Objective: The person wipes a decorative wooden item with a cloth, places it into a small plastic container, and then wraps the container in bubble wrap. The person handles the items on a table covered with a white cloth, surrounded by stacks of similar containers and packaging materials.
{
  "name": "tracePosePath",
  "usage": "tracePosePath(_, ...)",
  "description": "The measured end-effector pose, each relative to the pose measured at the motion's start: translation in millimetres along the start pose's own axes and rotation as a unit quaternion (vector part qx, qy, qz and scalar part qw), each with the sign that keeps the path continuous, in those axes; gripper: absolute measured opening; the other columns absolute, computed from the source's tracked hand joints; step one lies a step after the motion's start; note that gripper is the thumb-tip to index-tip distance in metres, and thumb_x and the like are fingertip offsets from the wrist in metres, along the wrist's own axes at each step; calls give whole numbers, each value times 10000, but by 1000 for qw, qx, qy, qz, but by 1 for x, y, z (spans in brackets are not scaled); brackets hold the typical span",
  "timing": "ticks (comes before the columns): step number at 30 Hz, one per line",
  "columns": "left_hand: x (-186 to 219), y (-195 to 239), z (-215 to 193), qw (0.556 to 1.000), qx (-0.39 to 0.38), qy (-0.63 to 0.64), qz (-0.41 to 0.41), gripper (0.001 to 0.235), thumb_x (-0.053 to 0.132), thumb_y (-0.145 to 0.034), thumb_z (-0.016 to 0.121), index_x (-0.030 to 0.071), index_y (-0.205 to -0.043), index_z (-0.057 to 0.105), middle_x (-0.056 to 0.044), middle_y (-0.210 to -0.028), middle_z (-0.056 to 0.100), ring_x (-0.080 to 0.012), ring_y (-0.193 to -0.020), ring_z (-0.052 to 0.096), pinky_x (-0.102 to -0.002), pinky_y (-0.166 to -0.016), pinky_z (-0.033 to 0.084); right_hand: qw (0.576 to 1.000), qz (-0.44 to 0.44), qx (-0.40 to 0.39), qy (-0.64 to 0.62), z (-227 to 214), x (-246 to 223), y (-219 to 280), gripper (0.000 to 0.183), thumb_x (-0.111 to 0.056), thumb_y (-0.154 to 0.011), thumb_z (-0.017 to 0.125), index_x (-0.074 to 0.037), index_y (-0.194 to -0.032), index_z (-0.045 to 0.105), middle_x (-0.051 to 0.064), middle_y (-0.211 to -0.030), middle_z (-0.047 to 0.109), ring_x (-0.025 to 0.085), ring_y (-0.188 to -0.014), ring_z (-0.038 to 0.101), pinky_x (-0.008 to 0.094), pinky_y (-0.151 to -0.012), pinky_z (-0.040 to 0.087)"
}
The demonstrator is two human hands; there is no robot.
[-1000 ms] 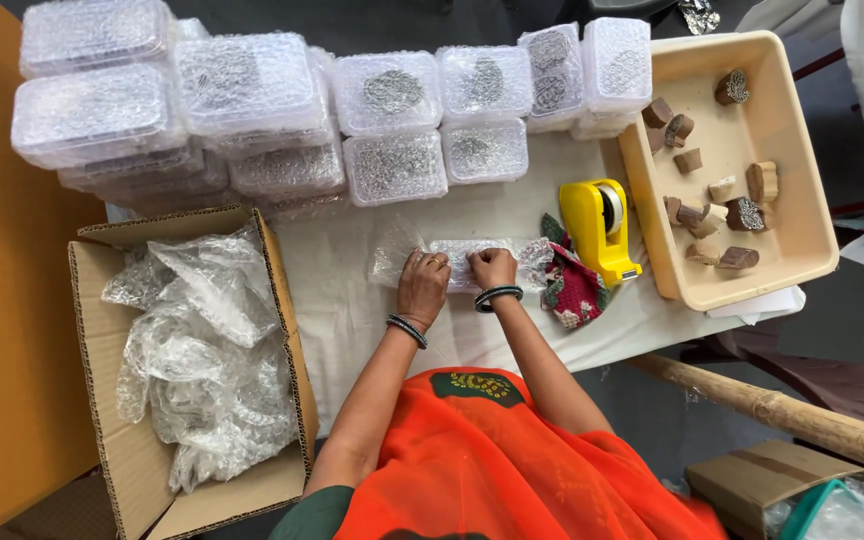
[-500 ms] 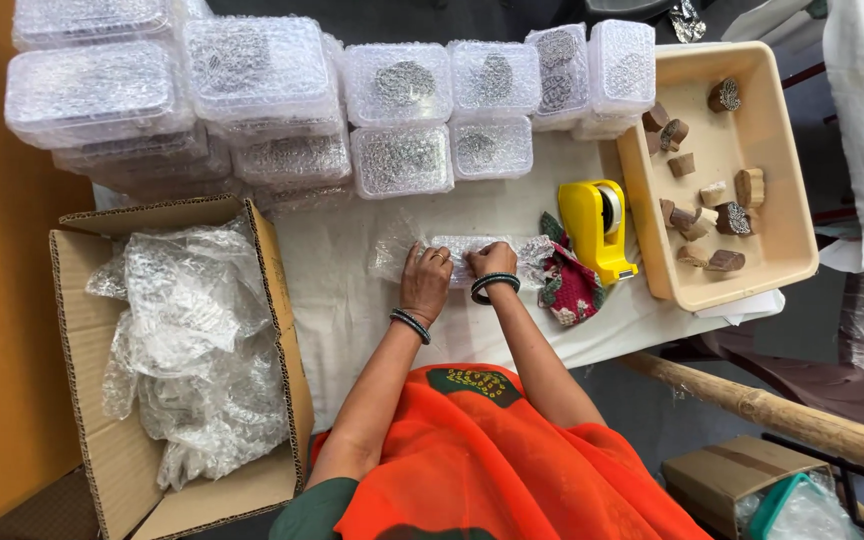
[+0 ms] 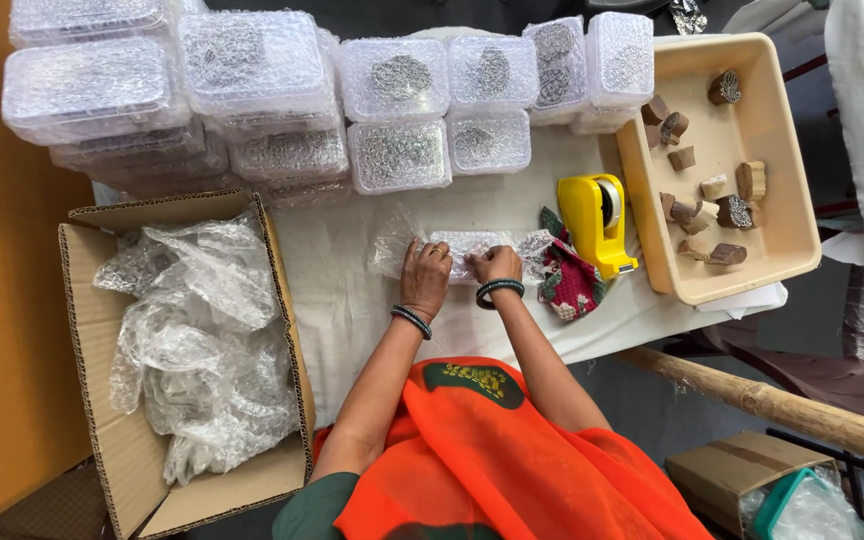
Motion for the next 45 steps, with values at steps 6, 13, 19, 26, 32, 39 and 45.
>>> tracePosePath(6,1,1,-1,1000,3,2,-4,102,72,-878,634,106,-887,730,-10,-1077,673,-188,-1085,633,-464,-1173,375,990,-39,45,124,-22,-1,42,593,-643,-748,820,-59,-683,740,181,-719,712,359,-717,708,472,-676,545)
tracePosePath(13,-1,-2,1,1000,25,14,0,76,75,-880,648,99,-885,720,-24,-1051,672,-213,-1061,637,-468,-1158,389,983,-81,43,162,-33,50,45,590,-664,-777,754,-76,-726,749,176,-753,732,365,-736,711,479,-652,536)
tracePosePath(19,1,-9,-6,994,13,100,-38,47,103,-868,699,89,-912,709,-39,-1048,676,-258,-1034,629,-447,-1076,441,971,-160,177,-21,-65,96,39,231,-275,-867,779,-68,-954,726,143,-914,720,304,-802,708,430,-767,568)
tracePosePath(26,53,-29,-47,996,56,72,-16,152,88,-838,716,76,-990,717,-66,-1134,668,-276,-1088,604,-434,-961,480,877,-449,146,88,-99,11,53,612,-57,-697,736,-105,-1303,668,74,-1379,597,333,-1230,499,456,-1057,461)
tracePosePath(32,31,-16,-9,999,27,1,-29,239,118,-936,657,108,-1167,718,-38,-1331,642,-240,-1290,550,-473,-1131,396,883,-425,53,193,-60,45,38,440,-114,-807,686,-141,-1246,693,-7,-1321,647,294,-1257,514,450,-960,470)
tracePosePath(39,-3,24,-19,998,-62,-18,-27,342,197,-917,643,105,-1243,683,-65,-1386,610,-263,-1376,480,-561,-1176,250,875,-456,89,136,-66,68,37,389,-96,-812,675,-93,-1201,701,50,-1286,654,309,-1255,523,466,-953,461)
tracePosePath(45,0,30,-42,977,97,61,-179,303,114,-939,633,72,-1234,692,-72,-1340,652,-262,-1265,585,-441,-1118,428,887,-442,131,-7,-83,60,49,296,-23,-827,693,-41,-1123,693,113,-1231,650,343,-1177,571,439,-1018,482)
Point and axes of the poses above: each hand's wrist, its own y-axis away from the middle knuckle, its own z-axis out of the palm, x = y × z, the point moved 3 cm from there along -y, towards the middle knuckle
